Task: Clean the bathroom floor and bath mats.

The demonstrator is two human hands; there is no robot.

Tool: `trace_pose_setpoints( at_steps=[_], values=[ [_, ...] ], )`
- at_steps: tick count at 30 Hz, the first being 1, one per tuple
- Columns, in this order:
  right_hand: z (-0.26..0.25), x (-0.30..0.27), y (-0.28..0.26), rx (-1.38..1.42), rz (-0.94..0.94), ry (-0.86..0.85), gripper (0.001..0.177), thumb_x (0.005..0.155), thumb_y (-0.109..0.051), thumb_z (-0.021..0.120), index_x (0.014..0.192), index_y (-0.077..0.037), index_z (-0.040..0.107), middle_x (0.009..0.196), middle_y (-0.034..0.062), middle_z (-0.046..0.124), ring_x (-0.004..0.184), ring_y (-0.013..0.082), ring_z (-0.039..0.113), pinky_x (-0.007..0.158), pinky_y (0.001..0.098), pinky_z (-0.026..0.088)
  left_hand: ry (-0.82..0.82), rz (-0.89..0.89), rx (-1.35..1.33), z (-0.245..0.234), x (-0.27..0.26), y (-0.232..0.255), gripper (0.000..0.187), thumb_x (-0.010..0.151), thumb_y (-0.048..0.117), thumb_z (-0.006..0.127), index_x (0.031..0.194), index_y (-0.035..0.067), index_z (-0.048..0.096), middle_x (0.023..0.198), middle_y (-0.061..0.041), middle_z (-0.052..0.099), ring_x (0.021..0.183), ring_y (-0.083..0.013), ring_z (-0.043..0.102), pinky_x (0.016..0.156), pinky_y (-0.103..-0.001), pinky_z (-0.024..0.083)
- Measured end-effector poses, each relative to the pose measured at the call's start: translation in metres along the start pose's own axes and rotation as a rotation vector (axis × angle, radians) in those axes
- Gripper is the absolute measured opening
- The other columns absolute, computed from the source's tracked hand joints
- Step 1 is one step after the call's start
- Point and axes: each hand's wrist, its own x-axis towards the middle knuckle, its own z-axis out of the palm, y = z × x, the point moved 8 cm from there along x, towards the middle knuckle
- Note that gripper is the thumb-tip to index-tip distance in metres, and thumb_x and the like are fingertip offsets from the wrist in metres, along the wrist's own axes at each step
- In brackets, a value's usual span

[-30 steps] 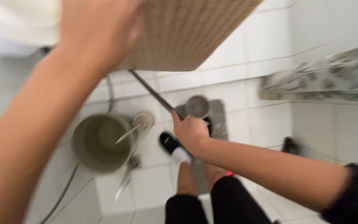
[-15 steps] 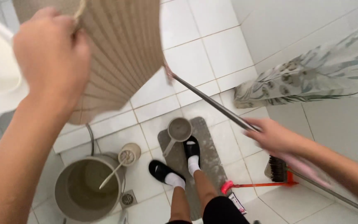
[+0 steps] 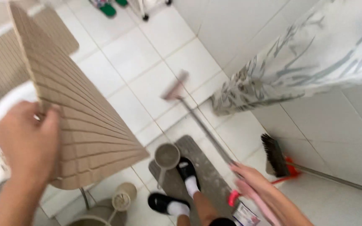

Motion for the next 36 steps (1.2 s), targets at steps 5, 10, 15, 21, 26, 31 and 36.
trace_pose_setpoints(
  at_steps=[5,10,15,21,26,31,36],
  values=[
    [-0.029,-0.03,-0.03,0.064,0.048,0.109,0.057,0.1,-0.029,0.059,0.154,-0.019,0.045,0.048,-0.0015,0.041,0.033,0.0127,0.036,0.028,0.0301,0.028,-0.042,-0.052,0.114,0.038,-0.005,-0.009,0.035,0.104,0.023,0.073,0.085,-0.006,0.072,0.078,-0.019,0.065,0.069,-0.033,0.063,0.074,-0.046,0.049],
    [0.117,0.056,-0.181,-0.345,-0.336,-0.16,0.036,0.103,-0.031,0.052,0.125,-0.006,0.065,0.053,-0.0002,0.049,0.039,0.0118,0.046,0.037,0.0293,0.041,-0.093,-0.194,0.145,0.034,-0.034,0.008,0.028,0.097,0.02,0.071,0.088,-0.007,0.073,0.076,-0.019,0.065,0.062,-0.0307,0.062,0.065,-0.043,0.049],
    [0.236,0.183,-0.254,-0.066,-0.388,-0.406,0.034,0.107,-0.027,0.053,0.092,0.003,0.05,0.061,0.006,0.045,0.046,0.017,0.04,0.041,0.033,0.037,-0.198,-0.365,0.281,0.06,-0.077,-0.083,0.027,0.091,0.019,0.076,0.086,-0.008,0.075,0.069,-0.02,0.063,0.054,-0.027,0.062,0.057,-0.04,0.052],
    [0.076,0.155,-0.107,0.273,-0.289,-0.178,0.026,0.107,-0.038,0.057,0.1,-0.013,0.059,0.083,0.0014,0.057,0.067,0.0091,0.053,0.053,0.0262,0.046,-0.114,-0.285,0.087,0.045,-0.084,-0.075,0.026,0.093,0.017,0.08,0.091,-0.009,0.074,0.066,-0.02,0.063,0.05,-0.0213,0.059,0.054,-0.037,0.048],
    [-0.12,0.006,0.113,0.271,0.338,0.201,0.063,0.088,-0.048,0.062,0.141,-0.015,0.057,0.051,-0.0009,0.034,0.04,0.0128,0.03,0.038,0.0314,0.026,-0.11,-0.312,0.123,0.036,-0.05,-0.021,0.027,0.09,0.015,0.082,0.098,-0.01,0.077,0.067,-0.021,0.064,0.049,-0.0233,0.061,0.05,-0.036,0.049],
    [-0.188,-0.047,0.186,-0.225,0.411,0.403,0.062,0.098,-0.048,0.062,0.152,-0.018,0.055,0.067,0.0086,0.058,0.054,0.0162,0.051,0.05,0.0336,0.046,-0.116,-0.206,-0.071,0.07,-0.059,-0.062,0.029,0.096,0.019,0.079,0.099,-0.009,0.075,0.072,-0.018,0.065,0.057,-0.0183,0.063,0.054,-0.032,0.049],
    [-0.039,0.034,0.032,-0.26,-0.102,0.086,0.047,0.101,-0.039,0.066,0.135,-0.007,0.069,0.088,-0.0036,0.071,0.074,-0.0001,0.067,0.064,0.0207,0.055,-0.213,-0.159,0.227,0.087,-0.061,-0.103,0.029,0.09,0.018,0.085,0.087,-0.009,0.076,0.061,-0.021,0.061,0.05,-0.0273,0.062,0.052,-0.039,0.05]
  ],
)
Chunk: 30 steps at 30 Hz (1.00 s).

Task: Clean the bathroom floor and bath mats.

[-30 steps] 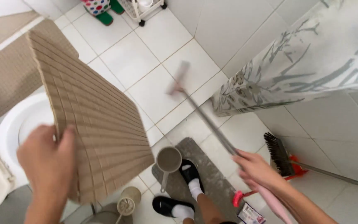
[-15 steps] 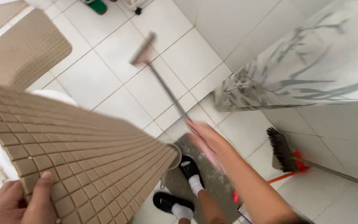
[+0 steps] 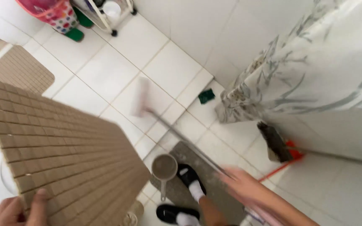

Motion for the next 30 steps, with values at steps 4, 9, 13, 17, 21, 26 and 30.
trace_pose_setpoints(
  at_steps=[4,9,13,17,21,26,30],
  values=[
    [0.116,0.048,-0.206,-0.316,-0.318,-0.043,0.042,0.1,-0.021,0.052,0.14,-0.009,0.048,0.075,0.0095,0.06,0.059,0.0214,0.054,0.049,0.0366,0.044,0.0,0.049,0.029,0.019,-0.013,-0.015,0.028,0.09,0.017,0.086,0.086,-0.008,0.074,0.065,-0.02,0.062,0.055,-0.0283,0.064,0.056,-0.039,0.051],
    [0.163,0.145,-0.272,-0.876,-0.626,0.326,0.056,0.098,-0.012,0.044,0.154,-0.01,0.041,0.089,0.0145,0.073,0.082,0.0327,0.072,0.07,0.0489,0.056,0.048,0.11,-0.088,0.02,-0.021,-0.043,0.027,0.094,0.015,0.085,0.088,-0.007,0.07,0.073,-0.018,0.064,0.059,-0.0252,0.065,0.06,-0.034,0.051],
    [0.08,0.161,-0.191,-0.591,-0.366,0.208,0.058,0.093,-0.01,0.049,0.15,-0.022,0.05,0.092,0.0169,0.073,0.079,0.0317,0.069,0.069,0.046,0.056,0.106,0.128,-0.194,-0.01,-0.034,-0.039,0.026,0.098,0.013,0.084,0.091,-0.006,0.068,0.08,-0.016,0.066,0.063,-0.0222,0.067,0.063,-0.03,0.051],
    [-0.058,0.027,-0.051,-0.777,-0.036,0.211,0.056,0.103,-0.042,0.038,0.158,-0.034,0.036,0.096,0.016,0.074,0.074,0.0315,0.071,0.069,0.0442,0.057,0.059,0.029,-0.089,-0.076,-0.036,0.076,0.021,0.09,0.008,0.086,0.089,-0.01,0.075,0.07,-0.022,0.057,0.056,-0.0303,0.055,0.051,-0.039,0.042],
    [-0.166,-0.052,0.136,-0.907,-0.009,0.244,0.057,0.102,-0.05,0.04,0.156,-0.033,0.039,0.098,0.0109,0.077,0.082,0.0236,0.073,0.068,0.0406,0.055,0.085,0.247,-0.014,-0.096,-0.041,0.144,0.025,0.089,0.015,0.082,0.09,-0.009,0.076,0.072,-0.017,0.065,0.056,-0.0184,0.061,0.056,-0.029,0.048],
    [-0.237,-0.191,0.108,-1.253,0.333,0.28,0.058,0.104,-0.053,0.035,0.16,-0.042,0.028,0.073,0.006,0.076,0.066,0.0204,0.075,0.063,0.0385,0.063,0.011,0.128,-0.207,-0.08,-0.05,0.188,0.022,0.093,0.017,0.078,0.096,-0.006,0.077,0.069,-0.015,0.064,0.051,-0.0211,0.058,0.05,-0.035,0.047],
    [-0.261,-0.18,0.028,-1.305,0.102,0.352,0.052,0.098,-0.047,0.047,0.149,-0.039,0.046,0.079,0.0075,0.073,0.067,0.0247,0.073,0.064,0.0436,0.062,0.036,0.309,-0.239,-0.072,-0.053,0.249,0.029,0.099,0.019,0.08,0.088,-0.008,0.076,0.073,-0.013,0.066,0.061,-0.0196,0.059,0.061,-0.035,0.048]
  ],
)
